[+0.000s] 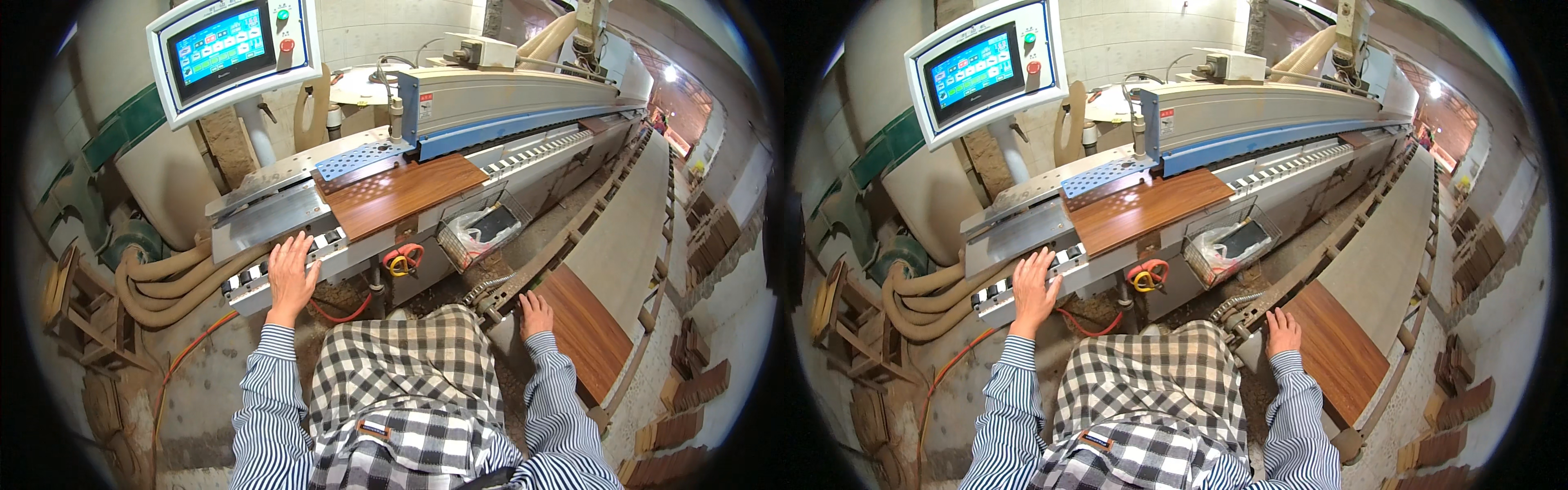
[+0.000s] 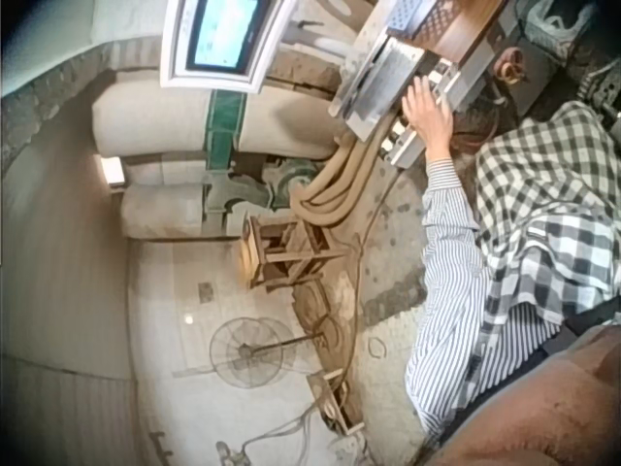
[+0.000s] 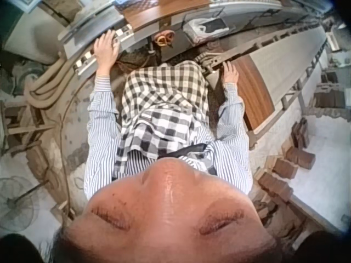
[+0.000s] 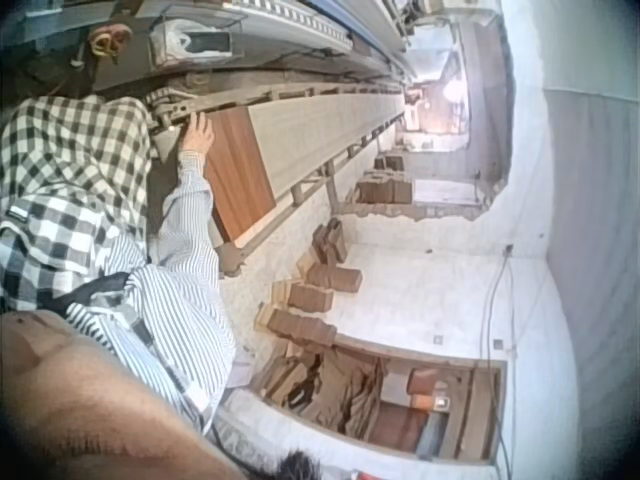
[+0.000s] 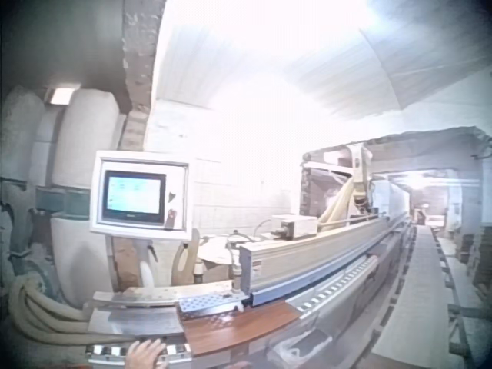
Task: The person repeatedly places wooden planks onto a conveyor belt of a woodworking machine, allowing them to pass through the processing area. The person then retrieves the planks and stacks them. The task is performed one at a time in a repetitive loop.
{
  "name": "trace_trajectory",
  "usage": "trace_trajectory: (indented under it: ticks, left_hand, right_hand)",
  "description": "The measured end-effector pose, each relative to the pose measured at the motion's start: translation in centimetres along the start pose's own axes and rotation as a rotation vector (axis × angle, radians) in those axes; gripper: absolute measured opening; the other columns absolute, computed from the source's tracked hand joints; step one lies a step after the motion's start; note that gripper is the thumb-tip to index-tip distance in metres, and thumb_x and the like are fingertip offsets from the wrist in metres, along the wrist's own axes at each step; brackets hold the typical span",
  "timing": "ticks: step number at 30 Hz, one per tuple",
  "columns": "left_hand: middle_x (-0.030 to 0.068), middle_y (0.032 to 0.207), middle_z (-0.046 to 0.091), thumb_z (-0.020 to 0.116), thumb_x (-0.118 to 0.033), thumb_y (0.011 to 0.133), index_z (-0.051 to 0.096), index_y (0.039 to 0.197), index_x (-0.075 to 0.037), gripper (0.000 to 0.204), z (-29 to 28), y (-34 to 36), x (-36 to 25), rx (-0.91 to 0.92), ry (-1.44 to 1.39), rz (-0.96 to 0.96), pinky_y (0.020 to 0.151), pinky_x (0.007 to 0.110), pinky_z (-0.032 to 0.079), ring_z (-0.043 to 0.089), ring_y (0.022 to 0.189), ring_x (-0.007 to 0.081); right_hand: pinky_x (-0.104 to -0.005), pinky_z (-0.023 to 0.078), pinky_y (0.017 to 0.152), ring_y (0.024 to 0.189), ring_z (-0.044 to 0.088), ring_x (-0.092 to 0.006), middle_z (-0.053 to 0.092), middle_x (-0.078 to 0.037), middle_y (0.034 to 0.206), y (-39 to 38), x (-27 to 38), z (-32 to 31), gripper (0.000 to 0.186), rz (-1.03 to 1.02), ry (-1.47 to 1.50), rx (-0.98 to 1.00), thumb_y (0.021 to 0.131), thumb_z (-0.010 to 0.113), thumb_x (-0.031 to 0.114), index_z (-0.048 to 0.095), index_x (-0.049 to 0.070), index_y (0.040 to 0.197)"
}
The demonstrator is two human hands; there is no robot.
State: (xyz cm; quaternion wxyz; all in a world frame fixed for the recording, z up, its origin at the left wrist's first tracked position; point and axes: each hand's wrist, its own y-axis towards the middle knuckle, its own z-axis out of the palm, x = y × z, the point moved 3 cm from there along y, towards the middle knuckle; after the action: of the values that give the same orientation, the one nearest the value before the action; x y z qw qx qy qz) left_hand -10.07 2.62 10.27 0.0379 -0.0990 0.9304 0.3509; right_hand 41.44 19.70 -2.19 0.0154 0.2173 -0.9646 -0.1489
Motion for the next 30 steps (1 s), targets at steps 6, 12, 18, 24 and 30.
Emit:
trace_trajectory:
  ticks: [6,12,18,24,30]
  left_hand:
    - [0.0082,0.142,0.052,0.068,-0.024,0.086,0.054,0.134,-0.013,0.052,-0.1,-0.3,-0.1,-0.001,-0.007,-0.029,0.113,0.045,0.028,0.047,0.131,0.0283]
    - [0.0080,0.141,0.053,0.068,-0.023,0.085,0.055,0.133,-0.013,0.051,-0.3,-0.4,-0.1,-0.019,-0.015,-0.039,0.113,0.046,0.028,0.047,0.131,0.0274]
    - [0.0085,0.140,0.054,0.068,-0.023,0.085,0.056,0.132,-0.013,0.050,-0.1,-0.3,-0.1,-0.028,-0.034,-0.040,0.113,0.046,0.029,0.048,0.130,0.0278]
    - [0.0088,0.140,0.054,0.068,-0.022,0.085,0.056,0.132,-0.012,0.049,-0.2,-0.4,0.0,-0.035,-0.046,-0.040,0.113,0.046,0.029,0.048,0.130,0.0284]
    - [0.0079,0.141,0.053,0.068,-0.023,0.085,0.055,0.133,-0.013,0.050,0.0,-0.4,0.1,-0.030,-0.051,-0.039,0.112,0.046,0.030,0.048,0.130,0.0292]
  right_hand:
    - [-0.0473,0.039,0.104,0.123,0.049,-0.0336,0.054,-0.014,0.134,-1.7,0.8,-0.4,0.044,-0.048,0.114,-0.100,0.080,0.061,0.004,0.058,0.008,0.123]
    - [-0.0454,0.044,0.096,0.113,0.055,-0.0324,0.061,-0.014,0.122,-6.7,3.9,-3.9,0.037,-0.059,0.243,-0.176,0.077,0.070,0.010,0.063,0.006,0.114]
    - [-0.0283,0.049,0.050,0.051,0.059,-0.0127,0.071,-0.008,0.073,-10.9,1.9,0.1,0.053,0.935,1.380,0.176,0.093,0.060,0.049,0.069,-0.003,0.093]
    - [-0.0268,0.048,0.047,0.055,0.060,-0.0128,0.059,-0.001,0.062,-15.1,-4.1,3.3,0.036,1.434,1.852,-0.567,0.084,0.075,0.043,0.061,0.010,0.089]
    - [-0.0313,0.051,0.057,0.062,0.062,-0.0162,0.065,-0.003,0.074,-15.9,-1.3,3.4,0.034,1.274,2.075,-0.180,0.085,0.074,0.043,0.063,0.014,0.099]
